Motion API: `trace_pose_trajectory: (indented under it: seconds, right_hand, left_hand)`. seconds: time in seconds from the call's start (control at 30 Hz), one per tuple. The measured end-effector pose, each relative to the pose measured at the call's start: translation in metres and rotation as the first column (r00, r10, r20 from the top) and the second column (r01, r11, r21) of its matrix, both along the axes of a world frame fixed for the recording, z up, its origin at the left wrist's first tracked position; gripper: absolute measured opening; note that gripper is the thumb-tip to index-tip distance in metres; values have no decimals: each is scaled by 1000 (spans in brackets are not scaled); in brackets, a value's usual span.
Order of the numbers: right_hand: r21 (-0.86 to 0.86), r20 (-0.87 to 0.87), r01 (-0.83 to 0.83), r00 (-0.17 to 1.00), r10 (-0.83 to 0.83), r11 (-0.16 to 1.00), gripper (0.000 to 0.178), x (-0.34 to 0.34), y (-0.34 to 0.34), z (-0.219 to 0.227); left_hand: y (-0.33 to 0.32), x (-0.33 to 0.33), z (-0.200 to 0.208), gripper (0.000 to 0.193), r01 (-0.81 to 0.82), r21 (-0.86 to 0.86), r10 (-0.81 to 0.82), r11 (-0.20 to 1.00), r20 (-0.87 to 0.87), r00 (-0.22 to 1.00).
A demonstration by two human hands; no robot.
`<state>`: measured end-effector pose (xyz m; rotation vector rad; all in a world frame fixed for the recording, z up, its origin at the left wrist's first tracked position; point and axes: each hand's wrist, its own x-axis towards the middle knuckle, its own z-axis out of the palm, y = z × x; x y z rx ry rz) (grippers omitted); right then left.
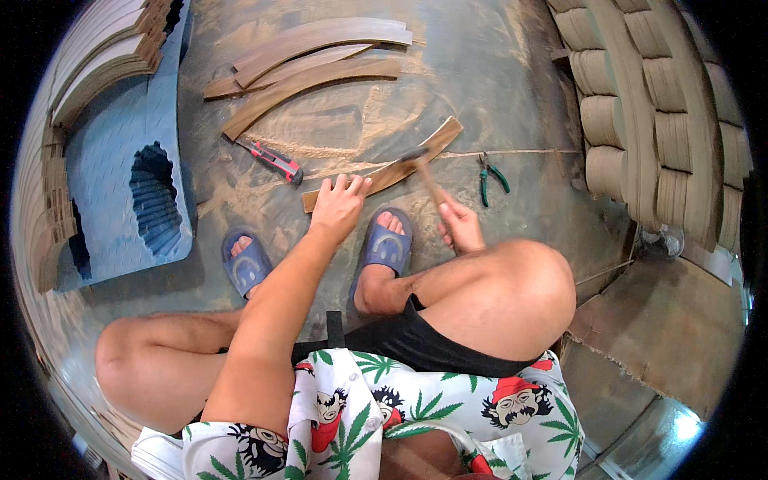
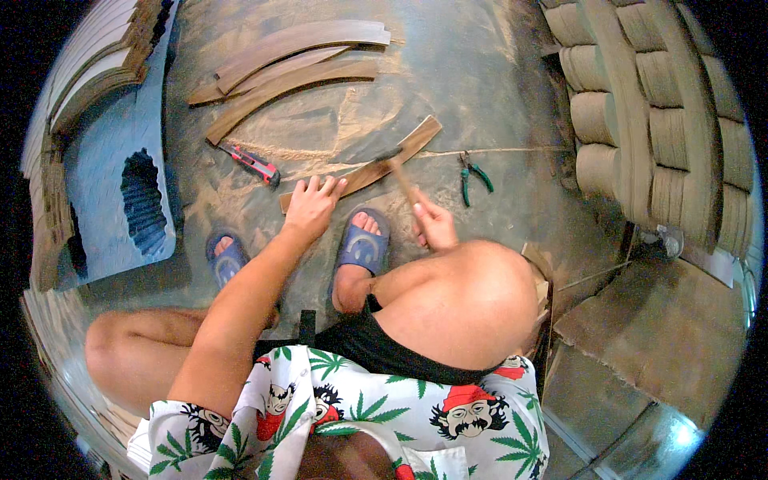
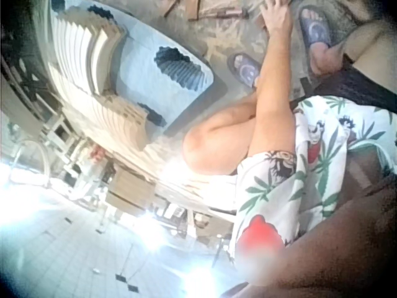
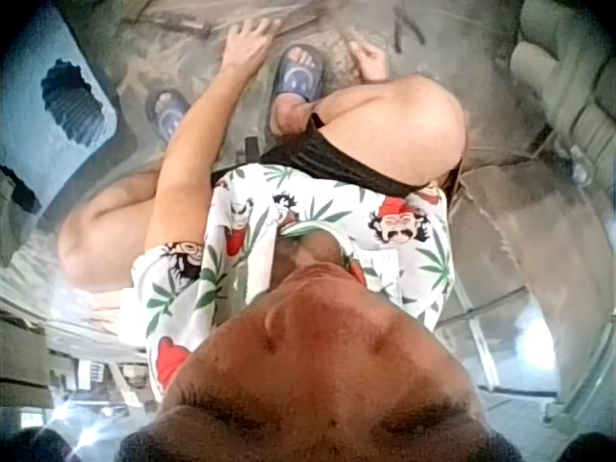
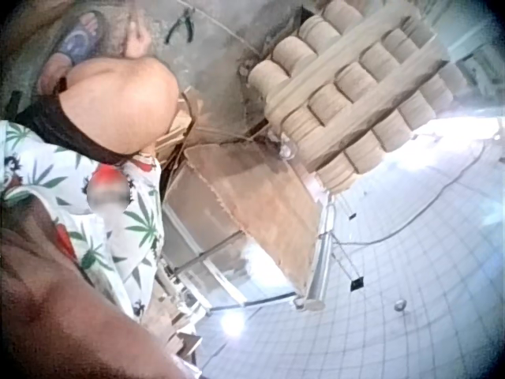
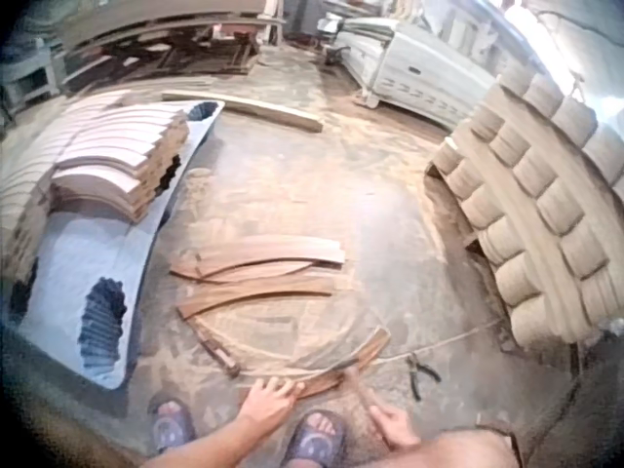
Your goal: The person sits on the floor and assembles curved wooden pieces. They use a hammer to tap the pieces together and a utility knife to trim edges, working on multiple pieces sequentially.
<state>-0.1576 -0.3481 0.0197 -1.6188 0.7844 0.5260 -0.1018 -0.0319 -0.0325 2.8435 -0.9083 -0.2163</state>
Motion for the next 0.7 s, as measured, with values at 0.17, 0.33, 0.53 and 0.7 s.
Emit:
trace_pose_trajectory:
  seconds: [0.17, 0.33, 0.53, 0.7]
  right_hand:
    - [-53, 147, 249, 960, -239, 967, 49, 18, -22, -12]
    - [-526, 408, -321, 717, 565, 788, 50, -17, -20, -27]
    - [-823, 132, -432, 484, 865, 367, 66, -25, -9, -6]
    - [-941, 0, -296, 486, 874, 164, 64, 7, -41, -13]
  left_hand:
    - [0, -3, -1, 58, -25, 11, 25, 1000, -18, 1000]
    - [-5, 0, -3, 57, -27, -9, 26, 1000, -23, 999]
    - [-1, -3, -4, 59, -22, 5, 22, 1000, 3, 1000]
    - [2, -3, -1, 61, -7, 26, 7, 1000, 13, 1000]
